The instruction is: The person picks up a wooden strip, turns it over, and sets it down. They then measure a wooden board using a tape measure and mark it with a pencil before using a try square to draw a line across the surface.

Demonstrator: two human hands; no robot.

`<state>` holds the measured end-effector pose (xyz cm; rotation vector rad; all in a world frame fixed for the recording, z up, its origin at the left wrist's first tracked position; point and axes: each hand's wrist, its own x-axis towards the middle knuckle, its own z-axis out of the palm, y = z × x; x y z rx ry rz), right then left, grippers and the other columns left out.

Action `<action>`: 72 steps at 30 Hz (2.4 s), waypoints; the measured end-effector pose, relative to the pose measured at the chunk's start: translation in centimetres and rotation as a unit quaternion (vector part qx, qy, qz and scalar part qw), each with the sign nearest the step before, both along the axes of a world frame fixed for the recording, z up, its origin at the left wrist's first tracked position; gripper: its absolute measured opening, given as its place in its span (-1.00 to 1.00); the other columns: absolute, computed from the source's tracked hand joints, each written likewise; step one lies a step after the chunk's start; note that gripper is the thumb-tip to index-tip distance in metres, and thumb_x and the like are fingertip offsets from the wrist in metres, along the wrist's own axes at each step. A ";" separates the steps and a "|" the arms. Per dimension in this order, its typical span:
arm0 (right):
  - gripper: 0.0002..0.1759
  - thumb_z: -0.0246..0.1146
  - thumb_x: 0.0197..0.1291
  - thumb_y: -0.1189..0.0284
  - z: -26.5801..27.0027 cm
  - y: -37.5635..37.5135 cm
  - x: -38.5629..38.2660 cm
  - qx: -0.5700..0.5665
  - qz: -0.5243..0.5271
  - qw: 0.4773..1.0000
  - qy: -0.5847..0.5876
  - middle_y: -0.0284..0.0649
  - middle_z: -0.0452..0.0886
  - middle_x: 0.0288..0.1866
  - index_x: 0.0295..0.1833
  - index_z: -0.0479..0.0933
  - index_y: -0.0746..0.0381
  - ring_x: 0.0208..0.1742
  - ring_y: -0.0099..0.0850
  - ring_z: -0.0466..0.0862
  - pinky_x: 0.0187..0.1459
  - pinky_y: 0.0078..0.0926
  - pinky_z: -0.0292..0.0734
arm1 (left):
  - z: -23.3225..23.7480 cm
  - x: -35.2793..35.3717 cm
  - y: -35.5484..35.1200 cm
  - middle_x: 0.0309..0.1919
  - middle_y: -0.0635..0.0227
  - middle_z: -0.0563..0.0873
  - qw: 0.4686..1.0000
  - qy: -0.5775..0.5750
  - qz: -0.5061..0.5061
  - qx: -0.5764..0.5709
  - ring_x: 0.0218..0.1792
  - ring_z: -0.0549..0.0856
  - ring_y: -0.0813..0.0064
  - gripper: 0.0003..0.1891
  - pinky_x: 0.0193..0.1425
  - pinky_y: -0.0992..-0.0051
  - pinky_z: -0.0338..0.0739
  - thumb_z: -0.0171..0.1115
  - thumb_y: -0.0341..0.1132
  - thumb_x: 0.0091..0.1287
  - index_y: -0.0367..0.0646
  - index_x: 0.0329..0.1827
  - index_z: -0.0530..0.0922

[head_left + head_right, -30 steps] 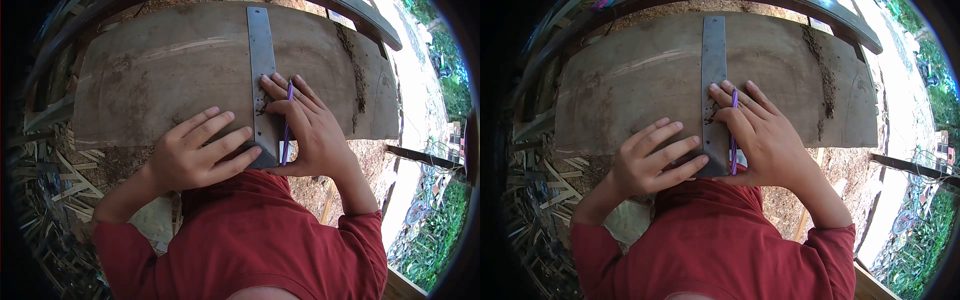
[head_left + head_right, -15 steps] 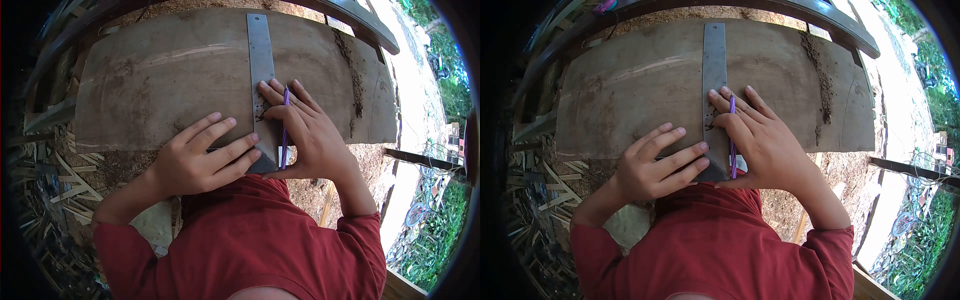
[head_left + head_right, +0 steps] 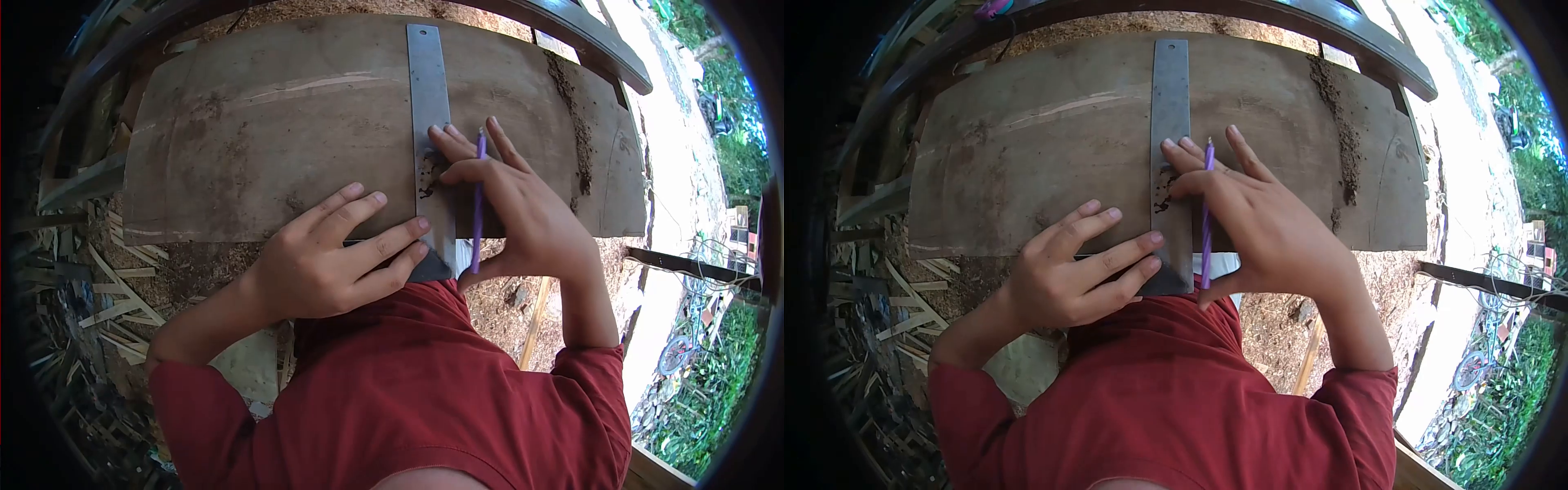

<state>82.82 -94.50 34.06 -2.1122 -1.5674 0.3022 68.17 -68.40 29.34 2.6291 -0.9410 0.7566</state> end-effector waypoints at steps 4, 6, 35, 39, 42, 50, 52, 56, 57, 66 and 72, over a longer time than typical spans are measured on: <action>-0.39 0.55 0.42 0.20 0.2 -0.6 1.3 0.057 -0.026 0.995 0.078 0.15 0.54 0.69 0.38 0.45 0.23 0.74 0.07 0.48 0.81 0.18 0.10 | -0.1 0.0 0.1 0.25 0.61 0.90 1.000 -0.001 -0.004 0.002 0.22 0.76 0.19 -0.78 0.28 0.11 0.87 0.44 -0.04 0.46 0.19 0.03 0.89; -0.64 0.29 0.66 0.38 0.6 -0.4 1.4 0.084 -0.039 0.991 0.102 0.11 0.69 0.55 0.41 0.50 0.29 0.63 -0.02 0.64 0.76 0.07 0.24 | -0.3 0.0 0.1 0.26 0.61 0.89 1.000 -0.006 -0.001 -0.001 0.22 0.76 0.19 -0.78 0.28 0.11 0.88 0.44 -0.03 0.46 0.19 0.04 0.89; -0.78 0.53 0.35 0.45 -1.5 4.5 1.7 0.129 0.048 0.990 0.008 -0.22 0.70 -0.14 -0.02 0.63 0.19 -0.10 -0.07 0.73 0.00 -0.11 0.62 | -1.0 -0.1 0.0 0.24 0.66 0.89 0.999 -0.004 0.013 -0.041 0.21 0.77 0.30 -0.84 0.32 0.17 0.87 0.47 -0.09 0.42 0.27 0.00 0.86; -0.78 0.53 0.35 0.45 -1.6 4.5 1.7 0.124 0.050 0.991 -0.004 -0.21 0.70 -0.13 -0.01 0.63 0.19 -0.09 -0.06 0.74 0.01 -0.13 0.62 | -1.1 -0.1 0.0 0.25 0.66 0.88 0.999 -0.003 0.013 -0.041 0.20 0.78 0.32 -0.84 0.32 0.17 0.87 0.48 -0.09 0.42 0.26 -0.01 0.86; -0.78 0.53 0.36 0.45 -1.4 4.6 1.6 0.117 0.049 0.992 -0.010 -0.20 0.71 -0.15 -0.02 0.63 0.20 -0.10 -0.05 0.74 0.03 -0.12 0.63 | -1.0 -0.2 0.1 0.25 0.66 0.88 0.999 -0.003 0.013 -0.042 0.21 0.77 0.31 -0.84 0.32 0.17 0.87 0.48 -0.09 0.41 0.27 0.00 0.87; -0.77 0.53 0.35 0.44 -1.3 4.8 1.8 0.117 0.054 0.991 -0.019 -0.18 0.70 -0.19 -0.03 0.60 0.21 -0.11 -0.04 0.74 0.03 -0.10 0.62 | -0.9 -0.2 -0.1 0.23 0.70 0.89 0.999 -0.001 0.018 -0.044 0.22 0.77 0.29 -0.85 0.30 0.17 0.88 0.48 -0.10 0.41 0.29 -0.01 0.87; -0.77 0.53 0.35 0.45 -1.3 4.8 1.8 0.115 0.056 0.992 -0.017 -0.18 0.70 -0.19 -0.03 0.60 0.21 -0.12 -0.04 0.74 0.03 -0.10 0.62 | -1.0 -0.1 -0.1 0.22 0.70 0.90 0.999 -0.008 0.019 -0.041 0.22 0.77 0.29 -0.85 0.30 0.17 0.88 0.48 -0.10 0.41 0.29 -0.01 0.87; -0.78 0.51 0.36 0.46 -1.3 5.0 2.0 0.126 0.065 0.990 -0.020 -0.18 0.70 -0.19 -0.02 0.60 0.20 -0.12 -0.04 0.75 0.05 -0.08 0.62 | -0.9 -0.1 -0.1 0.22 0.70 0.90 0.999 -0.004 0.018 -0.040 0.22 0.77 0.29 -0.85 0.29 0.18 0.88 0.48 -0.10 0.42 0.29 -0.01 0.87; -0.78 0.51 0.36 0.46 -1.2 5.0 2.0 0.123 0.048 0.991 -0.025 -0.18 0.71 -0.19 -0.03 0.59 0.20 -0.12 -0.04 0.75 0.05 -0.08 0.62 | -0.9 -0.1 -0.1 0.21 0.70 0.90 0.999 -0.005 0.018 -0.044 0.23 0.77 0.29 -0.85 0.30 0.18 0.88 0.48 -0.10 0.42 0.29 -0.01 0.87; -0.79 0.50 0.39 0.45 -1.3 4.9 2.4 0.124 0.029 0.992 -0.026 -0.17 0.73 -0.16 0.01 0.61 0.20 -0.08 -0.03 0.76 0.07 -0.08 0.61 | -1.0 -0.1 -0.2 0.21 0.70 0.90 0.999 -0.002 0.019 -0.049 0.22 0.77 0.29 -0.90 0.31 0.17 0.87 0.49 -0.11 0.41 0.29 -0.08 0.88; -0.80 0.48 0.40 0.45 -1.1 5.0 2.4 0.111 0.023 0.993 -0.019 -0.16 0.73 -0.16 0.01 0.61 0.20 -0.06 -0.03 0.75 0.07 -0.08 0.61 | -0.9 -0.1 -0.1 0.22 0.70 0.90 0.999 -0.001 0.018 -0.048 0.21 0.76 0.28 -0.90 0.29 0.18 0.87 0.50 -0.12 0.40 0.28 -0.09 0.88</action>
